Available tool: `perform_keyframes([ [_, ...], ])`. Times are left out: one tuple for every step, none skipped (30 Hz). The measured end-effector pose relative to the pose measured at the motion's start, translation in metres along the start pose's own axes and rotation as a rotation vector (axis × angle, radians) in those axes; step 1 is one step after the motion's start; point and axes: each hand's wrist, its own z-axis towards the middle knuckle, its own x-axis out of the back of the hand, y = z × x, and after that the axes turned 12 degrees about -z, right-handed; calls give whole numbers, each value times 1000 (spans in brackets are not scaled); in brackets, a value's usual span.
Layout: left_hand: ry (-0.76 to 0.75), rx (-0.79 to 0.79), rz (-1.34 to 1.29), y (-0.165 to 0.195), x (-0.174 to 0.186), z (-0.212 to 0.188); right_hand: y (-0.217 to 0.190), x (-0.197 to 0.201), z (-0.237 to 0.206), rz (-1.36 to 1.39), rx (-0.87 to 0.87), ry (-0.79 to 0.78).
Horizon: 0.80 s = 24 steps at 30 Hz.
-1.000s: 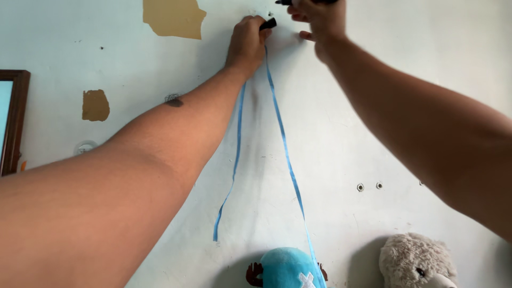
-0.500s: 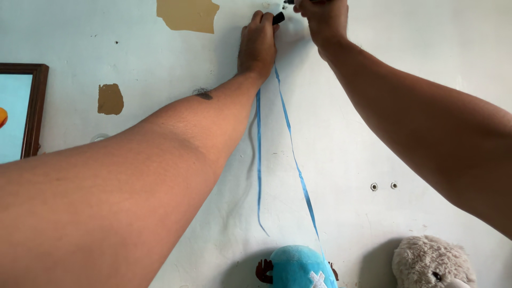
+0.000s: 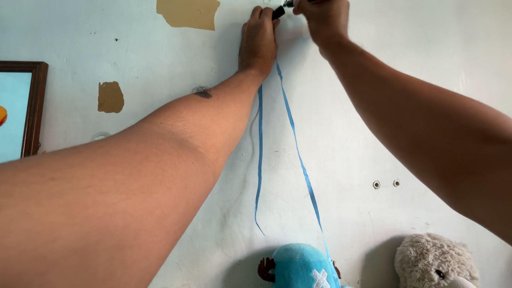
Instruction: The person stretches a blue ribbon horizontally across the wall to gauge a level position, marks the wall with a marker, then holds a hook against the wall and twists it in using a screwdriver. A picture frame is handled on the table before the measuring begins.
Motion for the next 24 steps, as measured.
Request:
perform_keyframes([
  [11, -7, -4, 0, 0, 0, 1, 1, 1, 47, 26, -19],
  [-1, 11, -2, 1, 1, 0, 3, 2, 2, 95, 52, -35],
  [-13, 28, 0, 1, 1, 1, 3, 3, 4, 29, 8, -26],
  [-25, 47, 3, 1, 1, 1, 4, 2, 6, -35, -37, -19],
  [-13, 38, 7, 1, 2, 1, 4, 1, 7, -99, -82, -12],
  [-1, 27, 11, 2, 1, 1, 4, 0, 8, -110, -145, -27],
  [11, 17, 15, 2, 1, 1, 3, -1, 9, -122, -207, -43],
  [9, 16, 16, 2, 1, 1, 2, -2, 9, -133, -269, -58],
  [8, 15, 18, 2, 1, 0, 1, -3, 9, -138, -274, -67],
  [7, 15, 19, 2, 1, 0, 1, -4, 9, -143, -280, -77],
  [9, 15, 22, 2, 1, -1, 0, -5, 8, -148, -285, -84],
  [12, 15, 24, 2, 1, -1, -1, -5, 8, -154, -290, -92],
  [15, 16, 26, 2, 2, -2, -1, -5, 8, -160, -295, -100],
  [17, 12, 22, 3, 2, -2, -2, -5, 7, -166, -300, -108],
  [18, 8, 20, 3, 2, -2, -2, -5, 7, -163, -303, -113],
  [20, 4, 17, 3, 2, -2, -2, -4, 7, -161, -306, -119],
  [15, 9, 14, 2, 2, -2, -2, -4, 8, -158, -308, -123],
  [10, 14, 9, 3, 2, -2, -1, -4, 8, -168, -309, -124],
  [5, 19, 5, 3, 2, -2, -1, -3, 8, -170, -314, -129],
  [9, 11, 9, 3, 1, -2, 0, -3, 8, -170, -314, -129],
  [14, 4, 14, 2, 1, -2, 1, -2, 8, -171, -313, -129],
  [18, -4, 19, 2, 1, -2, 2, 0, 8, -171, -312, -127],
  [27, -18, 15, 1, 0, -2, 3, 1, 8, -168, -309, -125],
  [35, -29, 10, 1, 0, -2, 4, 3, 7, -163, -307, -121],
])
